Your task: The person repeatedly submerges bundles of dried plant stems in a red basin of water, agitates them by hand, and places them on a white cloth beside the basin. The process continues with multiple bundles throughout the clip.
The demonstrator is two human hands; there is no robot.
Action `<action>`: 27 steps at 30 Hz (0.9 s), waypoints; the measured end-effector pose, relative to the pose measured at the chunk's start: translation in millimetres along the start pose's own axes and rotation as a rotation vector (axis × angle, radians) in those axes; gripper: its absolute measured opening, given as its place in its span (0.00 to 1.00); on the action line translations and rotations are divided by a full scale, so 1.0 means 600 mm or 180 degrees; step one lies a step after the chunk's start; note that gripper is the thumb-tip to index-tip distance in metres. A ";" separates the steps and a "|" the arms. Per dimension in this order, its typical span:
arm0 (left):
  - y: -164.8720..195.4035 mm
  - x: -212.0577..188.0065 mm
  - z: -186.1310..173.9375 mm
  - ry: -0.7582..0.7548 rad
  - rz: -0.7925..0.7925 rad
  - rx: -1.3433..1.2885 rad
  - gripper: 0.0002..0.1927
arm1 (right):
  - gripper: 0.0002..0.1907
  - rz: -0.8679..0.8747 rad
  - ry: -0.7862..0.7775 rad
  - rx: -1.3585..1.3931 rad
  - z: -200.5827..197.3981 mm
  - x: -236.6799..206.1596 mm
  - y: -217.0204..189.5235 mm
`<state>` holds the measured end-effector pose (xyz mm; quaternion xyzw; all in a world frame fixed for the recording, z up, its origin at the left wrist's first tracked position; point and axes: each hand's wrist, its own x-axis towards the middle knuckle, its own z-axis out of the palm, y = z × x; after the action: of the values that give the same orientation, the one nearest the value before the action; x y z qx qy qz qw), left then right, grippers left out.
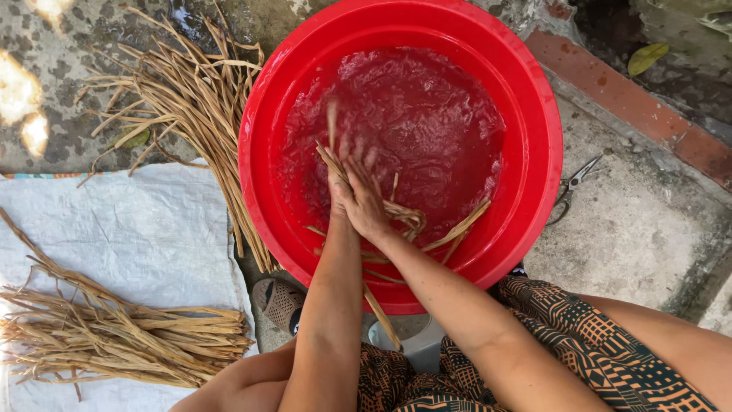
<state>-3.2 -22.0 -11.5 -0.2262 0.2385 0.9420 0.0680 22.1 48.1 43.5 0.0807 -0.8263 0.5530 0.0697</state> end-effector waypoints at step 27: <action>0.033 0.041 0.255 -0.1053 0.0002 0.3952 0.32 | 0.40 0.1099 -0.0333 0.0937 -0.262 0.180 0.045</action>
<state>-90.0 34.6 105.1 0.0037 0.7258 0.6511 0.2219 -85.0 197.9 100.6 -0.0240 -0.7408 0.6663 -0.0814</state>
